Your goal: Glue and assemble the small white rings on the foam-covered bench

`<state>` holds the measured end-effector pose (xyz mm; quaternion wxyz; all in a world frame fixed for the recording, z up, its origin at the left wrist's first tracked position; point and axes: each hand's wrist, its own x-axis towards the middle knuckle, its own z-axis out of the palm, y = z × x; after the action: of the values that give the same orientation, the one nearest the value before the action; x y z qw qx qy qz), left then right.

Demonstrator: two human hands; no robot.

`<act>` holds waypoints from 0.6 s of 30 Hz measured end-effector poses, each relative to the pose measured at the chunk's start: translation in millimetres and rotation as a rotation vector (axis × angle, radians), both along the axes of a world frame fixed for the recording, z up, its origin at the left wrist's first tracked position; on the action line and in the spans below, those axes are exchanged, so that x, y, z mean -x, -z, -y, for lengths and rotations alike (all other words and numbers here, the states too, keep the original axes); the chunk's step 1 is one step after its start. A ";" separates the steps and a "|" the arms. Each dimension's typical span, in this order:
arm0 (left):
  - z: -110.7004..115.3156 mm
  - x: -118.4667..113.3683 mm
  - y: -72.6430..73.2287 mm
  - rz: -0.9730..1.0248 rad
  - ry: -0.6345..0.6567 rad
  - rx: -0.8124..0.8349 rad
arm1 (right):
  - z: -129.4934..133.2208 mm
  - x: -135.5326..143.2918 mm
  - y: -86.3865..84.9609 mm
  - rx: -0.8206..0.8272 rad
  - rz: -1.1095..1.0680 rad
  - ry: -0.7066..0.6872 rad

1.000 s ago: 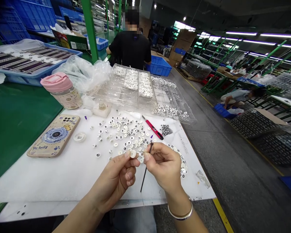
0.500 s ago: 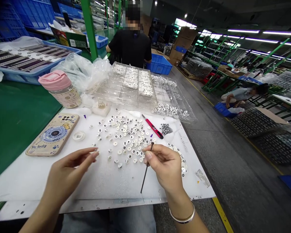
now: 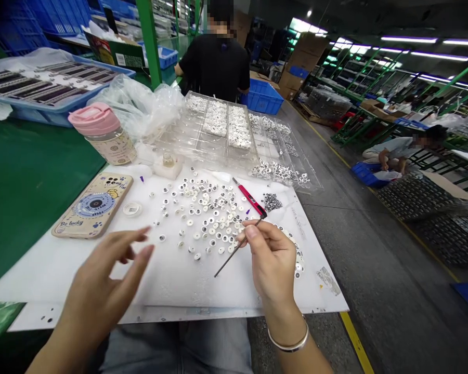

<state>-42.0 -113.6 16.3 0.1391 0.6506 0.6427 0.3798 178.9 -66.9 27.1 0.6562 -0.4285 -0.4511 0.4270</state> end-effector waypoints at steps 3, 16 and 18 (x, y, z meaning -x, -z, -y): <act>9.0 -27.1 -14.6 0.175 0.343 0.016 | 0.2 2.1 0.2 -0.017 -0.051 0.033; 5.7 -63.6 -10.1 0.305 0.477 0.076 | 4.9 4.0 4.2 -0.025 -0.105 0.118; 4.2 -63.8 -8.6 0.321 0.470 0.078 | 6.8 1.7 7.7 -0.023 -0.102 0.141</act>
<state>21.7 -117.7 25.0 0.3481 0.7074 0.4583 0.4104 177.2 -73.8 19.4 0.7116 -0.4293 -0.3908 0.3957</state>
